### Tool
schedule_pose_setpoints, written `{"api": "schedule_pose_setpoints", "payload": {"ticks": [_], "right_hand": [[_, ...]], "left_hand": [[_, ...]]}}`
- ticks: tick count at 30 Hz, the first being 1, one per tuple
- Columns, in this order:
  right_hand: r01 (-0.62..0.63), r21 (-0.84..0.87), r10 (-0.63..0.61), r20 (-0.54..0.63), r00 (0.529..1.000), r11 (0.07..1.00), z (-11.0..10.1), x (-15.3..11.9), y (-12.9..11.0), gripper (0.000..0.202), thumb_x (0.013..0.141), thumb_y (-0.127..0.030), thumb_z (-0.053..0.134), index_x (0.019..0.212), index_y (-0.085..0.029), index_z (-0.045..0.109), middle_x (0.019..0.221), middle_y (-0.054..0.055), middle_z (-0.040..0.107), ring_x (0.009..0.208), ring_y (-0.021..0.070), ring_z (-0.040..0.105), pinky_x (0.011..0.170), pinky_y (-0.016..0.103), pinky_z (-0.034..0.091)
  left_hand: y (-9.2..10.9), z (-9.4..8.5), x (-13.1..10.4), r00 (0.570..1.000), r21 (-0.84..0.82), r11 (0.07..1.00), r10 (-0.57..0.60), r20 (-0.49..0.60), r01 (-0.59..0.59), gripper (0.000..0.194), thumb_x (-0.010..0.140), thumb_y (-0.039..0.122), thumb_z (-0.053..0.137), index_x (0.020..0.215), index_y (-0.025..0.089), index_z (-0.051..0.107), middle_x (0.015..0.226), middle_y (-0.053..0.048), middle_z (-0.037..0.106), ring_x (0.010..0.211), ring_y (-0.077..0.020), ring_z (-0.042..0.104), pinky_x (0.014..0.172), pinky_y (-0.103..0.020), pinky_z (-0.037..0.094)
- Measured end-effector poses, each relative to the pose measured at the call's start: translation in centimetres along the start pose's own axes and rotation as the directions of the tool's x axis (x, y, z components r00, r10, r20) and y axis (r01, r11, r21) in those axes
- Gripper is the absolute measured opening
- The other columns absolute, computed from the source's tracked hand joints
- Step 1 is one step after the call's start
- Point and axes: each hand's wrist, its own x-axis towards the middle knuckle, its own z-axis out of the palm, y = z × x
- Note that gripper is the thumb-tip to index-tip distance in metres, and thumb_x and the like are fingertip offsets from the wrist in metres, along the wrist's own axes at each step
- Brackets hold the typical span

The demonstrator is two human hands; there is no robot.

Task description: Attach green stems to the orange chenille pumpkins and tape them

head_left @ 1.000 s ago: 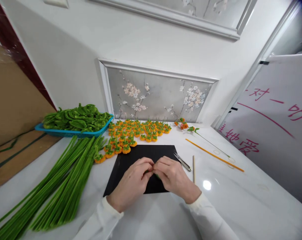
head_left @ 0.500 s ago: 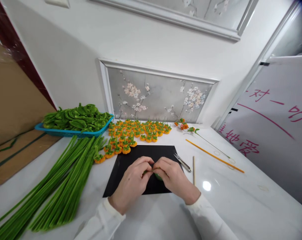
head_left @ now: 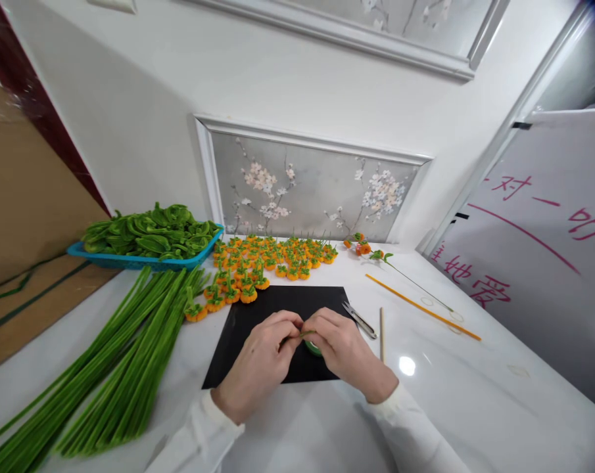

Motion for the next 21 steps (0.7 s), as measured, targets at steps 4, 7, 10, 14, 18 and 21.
{"api": "schedule_pose_setpoints", "payload": {"ticks": [4,7,10,14,18,21], "right_hand": [[0.01,0.004,-0.01,0.007,1.0,1.0,-0.11,0.02,0.01,0.02,0.094,-0.012,0.041,0.089,-0.018,0.06,0.085,0.005,0.062,0.081,0.0165,0.058,0.071,0.028,0.049],[0.015,-0.008,-0.015,0.018,1.0,1.0,-0.17,-0.06,0.03,0.021,0.094,-0.013,0.041,0.088,-0.019,0.06,0.085,0.005,0.062,0.08,0.0165,0.057,0.071,0.028,0.049],[-0.004,-0.04,0.005,0.018,1.0,0.999,-0.18,-0.11,0.01,0.021,0.093,-0.013,0.042,0.085,-0.019,0.06,0.083,0.005,0.062,0.079,0.0164,0.058,0.071,0.029,0.049],[-0.007,-0.062,0.008,0.022,1.0,0.998,-0.02,-0.01,-0.12,0.023,0.093,-0.011,0.042,0.085,-0.02,0.061,0.082,0.004,0.063,0.078,0.0161,0.058,0.071,0.028,0.049],[0.017,-0.077,-0.015,0.02,1.0,0.997,0.06,0.07,-0.2,0.022,0.094,-0.013,0.042,0.087,-0.02,0.062,0.082,0.005,0.063,0.078,0.0161,0.059,0.072,0.029,0.05],[0.024,-0.089,-0.022,0.027,0.999,0.996,-0.06,0.04,-0.19,0.021,0.094,-0.015,0.042,0.09,-0.019,0.062,0.083,0.006,0.063,0.079,0.0166,0.058,0.071,0.029,0.051]], "left_hand": [[-0.05,-0.04,-0.01,1.0,0.011,1.0,0.011,0.019,-0.011,0.023,0.083,0.005,0.047,0.069,0.017,0.06,0.09,-0.003,0.065,0.081,-0.0145,0.062,0.073,-0.025,0.048],[-0.12,0.0,-0.02,0.999,0.023,1.0,0.019,0.029,-0.02,0.023,0.083,0.006,0.047,0.068,0.018,0.06,0.089,-0.003,0.065,0.08,-0.0148,0.062,0.073,-0.026,0.049],[-0.16,0.13,-0.01,0.999,0.052,0.998,0.034,0.015,-0.035,0.019,0.083,0.008,0.049,0.075,0.019,0.061,0.09,-0.004,0.064,0.083,-0.0165,0.062,0.074,-0.027,0.049],[-0.23,0.33,-0.02,0.999,0.088,0.996,0.029,-0.04,-0.026,0.013,0.081,0.008,0.052,0.077,0.019,0.057,0.09,-0.003,0.062,0.084,-0.0174,0.06,0.074,-0.029,0.049],[-0.37,0.38,0.04,0.999,0.074,0.997,0.018,-0.045,-0.015,0.019,0.081,0.006,0.051,0.066,0.019,0.052,0.087,-0.003,0.061,0.079,-0.016,0.06,0.07,-0.028,0.048],[-0.41,0.33,0.11,1.0,0.04,0.999,0.006,-0.02,-0.005,0.021,0.081,0.005,0.051,0.064,0.018,0.052,0.085,-0.002,0.062,0.078,-0.0153,0.06,0.069,-0.026,0.047]]}}
